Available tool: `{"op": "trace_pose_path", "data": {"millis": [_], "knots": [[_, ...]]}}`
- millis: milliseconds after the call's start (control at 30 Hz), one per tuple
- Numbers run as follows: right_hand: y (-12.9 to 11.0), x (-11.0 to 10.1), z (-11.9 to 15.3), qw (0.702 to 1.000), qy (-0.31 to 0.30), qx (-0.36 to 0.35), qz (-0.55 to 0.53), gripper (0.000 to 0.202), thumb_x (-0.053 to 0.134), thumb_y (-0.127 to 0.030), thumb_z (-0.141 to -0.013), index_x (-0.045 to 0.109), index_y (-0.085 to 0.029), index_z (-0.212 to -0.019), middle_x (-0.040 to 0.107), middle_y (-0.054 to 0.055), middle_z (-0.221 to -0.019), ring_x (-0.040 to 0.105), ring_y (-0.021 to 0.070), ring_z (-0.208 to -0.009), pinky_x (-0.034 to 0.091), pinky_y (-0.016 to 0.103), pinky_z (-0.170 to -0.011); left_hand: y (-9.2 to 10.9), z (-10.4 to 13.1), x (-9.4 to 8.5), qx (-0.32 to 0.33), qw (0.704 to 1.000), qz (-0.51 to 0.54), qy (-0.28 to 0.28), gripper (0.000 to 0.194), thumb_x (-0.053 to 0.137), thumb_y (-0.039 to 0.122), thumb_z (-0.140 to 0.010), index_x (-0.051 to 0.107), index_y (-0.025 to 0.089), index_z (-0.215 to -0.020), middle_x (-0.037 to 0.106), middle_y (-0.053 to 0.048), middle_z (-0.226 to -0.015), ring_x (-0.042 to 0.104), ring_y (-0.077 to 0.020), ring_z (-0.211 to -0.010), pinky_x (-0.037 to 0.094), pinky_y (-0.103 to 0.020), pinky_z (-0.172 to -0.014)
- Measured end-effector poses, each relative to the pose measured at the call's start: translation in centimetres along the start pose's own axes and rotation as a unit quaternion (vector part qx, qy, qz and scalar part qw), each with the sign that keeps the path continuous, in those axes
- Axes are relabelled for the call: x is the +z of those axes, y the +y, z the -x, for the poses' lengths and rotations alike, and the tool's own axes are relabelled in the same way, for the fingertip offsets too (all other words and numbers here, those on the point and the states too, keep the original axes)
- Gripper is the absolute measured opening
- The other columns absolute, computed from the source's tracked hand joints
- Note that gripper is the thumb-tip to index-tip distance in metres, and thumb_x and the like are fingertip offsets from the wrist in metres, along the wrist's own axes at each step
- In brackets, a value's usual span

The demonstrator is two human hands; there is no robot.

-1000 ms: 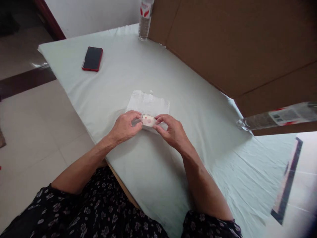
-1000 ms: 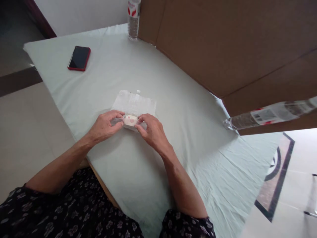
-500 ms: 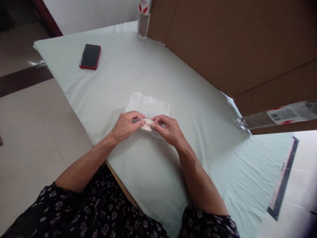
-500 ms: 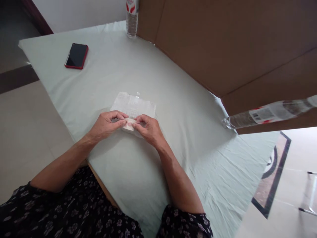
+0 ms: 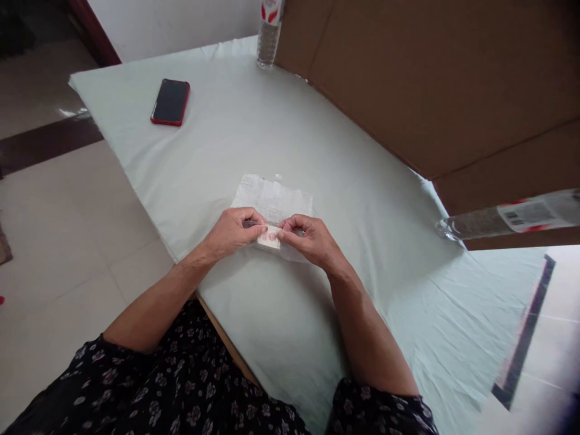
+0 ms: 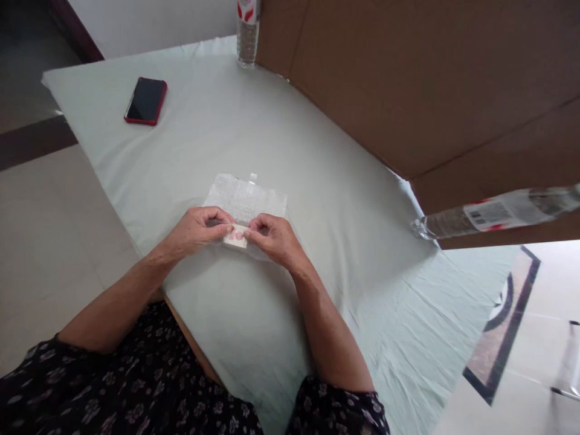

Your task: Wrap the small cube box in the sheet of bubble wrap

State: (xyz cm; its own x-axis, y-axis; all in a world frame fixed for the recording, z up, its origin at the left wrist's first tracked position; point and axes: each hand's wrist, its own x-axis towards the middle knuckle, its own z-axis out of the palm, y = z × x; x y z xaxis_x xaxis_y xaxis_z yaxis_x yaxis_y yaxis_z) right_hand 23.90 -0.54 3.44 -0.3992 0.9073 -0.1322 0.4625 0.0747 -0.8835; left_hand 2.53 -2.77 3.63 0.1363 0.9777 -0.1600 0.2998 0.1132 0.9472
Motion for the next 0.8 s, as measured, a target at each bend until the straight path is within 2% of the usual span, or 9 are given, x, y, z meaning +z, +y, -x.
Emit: {"op": "trace_pose_path", "data": {"millis": [100,167,300,367,433,533,667,733,800], "knots": [[0.3,-0.1,-0.1,1.0,-0.009,0.011,0.017,0.023,0.07,-0.042,-0.082,0.065,-0.021,-0.076,0.071,0.002,-0.079,0.06,0.0163,-0.072,0.045,0.03,-0.067,0.0,-0.1,0.1,-0.014,1.0,0.004,-0.009,0.016,0.069,0.032,-0.074,0.071,0.016,-0.077,0.069,-0.001,-0.075,0.057,-0.0124,-0.067,0.042,-0.024,-0.062],[0.1,-0.2,0.2,0.998,0.022,-0.008,0.064,0.018,0.069,-0.039,-0.084,0.067,-0.021,-0.081,0.072,0.002,-0.082,0.06,0.0175,-0.074,0.046,0.032,-0.07,0.1,-0.2,0.1,-0.021,1.0,0.006,-0.015,0.016,0.07,0.031,-0.073,0.07,0.016,-0.077,0.067,0.0,-0.073,0.055,-0.0114,-0.065,0.04,-0.023,-0.059],[-1.8,-0.4,1.6,0.968,0.108,-0.144,0.176,0.007,0.066,-0.03,-0.09,0.071,-0.025,-0.089,0.073,0.004,-0.098,0.063,0.0223,-0.092,0.046,0.04,-0.089,0.3,-0.2,0.0,-0.019,0.999,0.003,-0.025,0.017,0.072,0.032,-0.072,0.068,0.016,-0.075,0.064,0.001,-0.07,0.053,-0.011,-0.063,0.039,-0.023,-0.059],[-3.0,-0.5,2.5,0.951,0.088,-0.202,0.214,0.011,0.064,-0.03,-0.095,0.073,-0.026,-0.089,0.073,0.004,-0.097,0.062,0.0222,-0.092,0.044,0.04,-0.089,0.3,-0.3,-0.1,-0.014,0.999,-0.004,-0.032,0.017,0.071,0.033,-0.072,0.067,0.016,-0.075,0.065,0.001,-0.07,0.054,-0.0115,-0.064,0.041,-0.023,-0.059],[-3.8,-0.3,3.1,0.937,0.038,-0.237,0.253,0.016,0.06,-0.028,-0.098,0.075,-0.027,-0.094,0.074,0.003,-0.097,0.06,0.021,-0.088,0.043,0.038,-0.084,0.3,-0.5,-0.1,-0.007,0.999,-0.012,-0.037,0.016,0.07,0.032,-0.072,0.067,0.017,-0.075,0.065,0.001,-0.068,0.054,-0.0118,-0.063,0.041,-0.023,-0.059],[-4.1,0.6,3.4,0.916,-0.025,-0.241,0.32,0.024,0.052,-0.019,-0.101,0.075,-0.023,-0.104,0.076,0.005,-0.103,0.058,0.0214,-0.089,0.041,0.037,-0.079,0.2,-0.7,-0.1,0.008,0.999,-0.018,-0.039,0.016,0.069,0.032,-0.073,0.067,0.017,-0.074,0.065,0.0,-0.068,0.056,-0.0125,-0.064,0.042,-0.024,-0.059],[-3.5,1.7,2.9,0.898,-0.036,-0.215,0.382,0.031,0.046,-0.011,-0.1,0.075,-0.021,-0.106,0.075,0.009,-0.106,0.056,0.0225,-0.089,0.039,0.037,-0.078,0.2,-0.5,-0.5,0.024,0.999,-0.025,-0.023,0.017,0.065,0.034,-0.076,0.067,0.017,-0.076,0.069,-0.002,-0.075,0.061,-0.0149,-0.072,0.048,-0.027,-0.067],[-3.3,1.9,2.7,0.897,-0.033,-0.216,0.384,0.031,0.046,-0.011,-0.1,0.074,-0.022,-0.107,0.074,0.009,-0.11,0.056,0.0229,-0.092,0.038,0.037,-0.078,0.0,0.2,-1.0,0.027,0.999,-0.029,0.006,0.022,0.066,0.037,-0.078,0.069,0.017,-0.087,0.072,-0.004,-0.085,0.064,-0.0166,-0.081,0.051,-0.028,-0.074],[-3.2,1.8,2.6,0.898,-0.031,-0.219,0.381,0.031,0.048,-0.01,-0.099,0.074,-0.023,-0.109,0.073,0.008,-0.113,0.056,0.0233,-0.096,0.037,0.037,-0.079,-0.4,1.0,-1.8,0.016,0.998,-0.041,0.036,0.036,0.069,0.042,-0.078,0.07,0.017,-0.104,0.072,-0.005,-0.093,0.065,-0.0174,-0.084,0.051,-0.029,-0.076]]}}
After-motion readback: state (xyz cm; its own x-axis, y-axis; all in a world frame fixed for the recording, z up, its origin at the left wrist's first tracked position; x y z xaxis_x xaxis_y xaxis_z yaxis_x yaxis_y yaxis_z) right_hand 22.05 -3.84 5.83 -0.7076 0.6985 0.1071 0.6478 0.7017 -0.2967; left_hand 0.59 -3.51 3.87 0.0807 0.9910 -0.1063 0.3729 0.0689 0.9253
